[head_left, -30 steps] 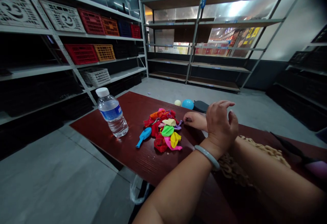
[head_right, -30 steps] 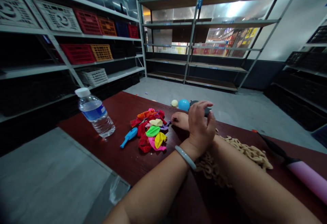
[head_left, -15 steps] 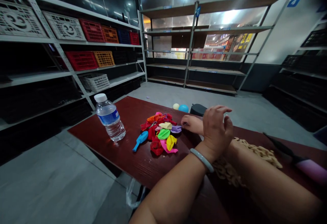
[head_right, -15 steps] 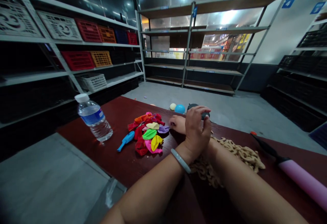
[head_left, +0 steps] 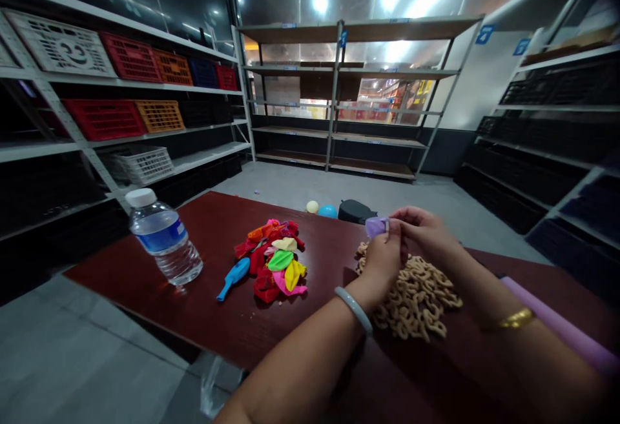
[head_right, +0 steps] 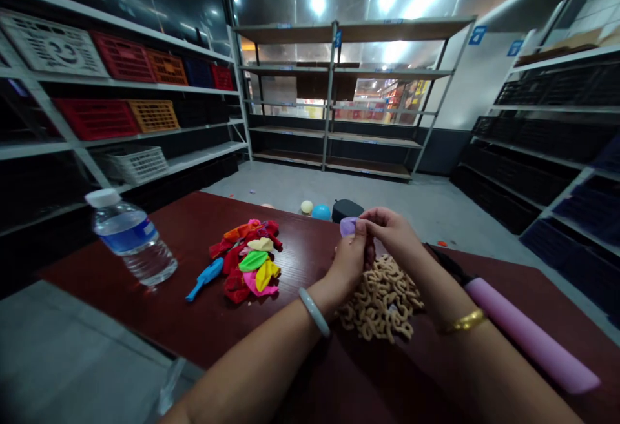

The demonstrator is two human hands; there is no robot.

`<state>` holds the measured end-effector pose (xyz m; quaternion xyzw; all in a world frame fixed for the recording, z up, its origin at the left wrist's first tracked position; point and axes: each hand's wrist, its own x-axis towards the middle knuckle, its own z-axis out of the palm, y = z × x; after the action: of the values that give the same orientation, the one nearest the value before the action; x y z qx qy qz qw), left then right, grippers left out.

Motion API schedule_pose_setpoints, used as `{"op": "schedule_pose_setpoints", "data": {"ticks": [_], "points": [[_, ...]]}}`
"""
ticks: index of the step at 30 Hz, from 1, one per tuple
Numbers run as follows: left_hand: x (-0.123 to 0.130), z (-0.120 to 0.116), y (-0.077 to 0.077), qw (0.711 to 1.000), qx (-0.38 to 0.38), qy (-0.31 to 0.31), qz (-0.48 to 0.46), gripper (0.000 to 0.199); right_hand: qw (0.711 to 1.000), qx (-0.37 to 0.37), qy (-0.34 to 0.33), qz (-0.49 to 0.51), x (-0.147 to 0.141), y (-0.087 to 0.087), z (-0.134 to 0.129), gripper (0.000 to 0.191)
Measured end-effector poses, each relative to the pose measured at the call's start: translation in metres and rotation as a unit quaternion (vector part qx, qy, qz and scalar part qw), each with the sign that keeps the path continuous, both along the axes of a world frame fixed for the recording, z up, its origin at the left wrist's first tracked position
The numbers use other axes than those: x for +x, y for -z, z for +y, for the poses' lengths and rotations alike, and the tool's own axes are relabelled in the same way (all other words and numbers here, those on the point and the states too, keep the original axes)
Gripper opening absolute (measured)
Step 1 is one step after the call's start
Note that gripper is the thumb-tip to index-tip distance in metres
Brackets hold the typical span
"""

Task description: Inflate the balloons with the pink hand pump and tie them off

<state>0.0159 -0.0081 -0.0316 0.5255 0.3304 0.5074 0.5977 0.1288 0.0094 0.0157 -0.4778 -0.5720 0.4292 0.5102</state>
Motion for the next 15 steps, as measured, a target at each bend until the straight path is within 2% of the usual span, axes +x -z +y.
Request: {"op": "schedule_pose_setpoints", "data": {"ticks": [3, 6, 9, 15], "points": [[0.010, -0.003, 0.000, 0.991, -0.093, 0.058, -0.082, 0.063, 0.999, 0.024, 0.029, -0.006, 0.009, 0.002, -0.025, 0.039], [0.012, -0.008, -0.005, 0.959, -0.159, 0.062, -0.225, 0.046, 0.999, 0.041, 0.025, -0.002, 0.015, 0.010, -0.040, 0.039], [0.011, -0.010, -0.011, 0.945, -0.147, 0.046, -0.289, 0.030, 0.997, 0.065, 0.030, 0.000, 0.023, 0.020, -0.046, 0.038], [0.010, -0.012, -0.014, 0.931, -0.171, 0.059, -0.318, 0.026, 0.994, 0.100, 0.031, -0.039, 0.038, 0.034, -0.052, 0.033]]}}
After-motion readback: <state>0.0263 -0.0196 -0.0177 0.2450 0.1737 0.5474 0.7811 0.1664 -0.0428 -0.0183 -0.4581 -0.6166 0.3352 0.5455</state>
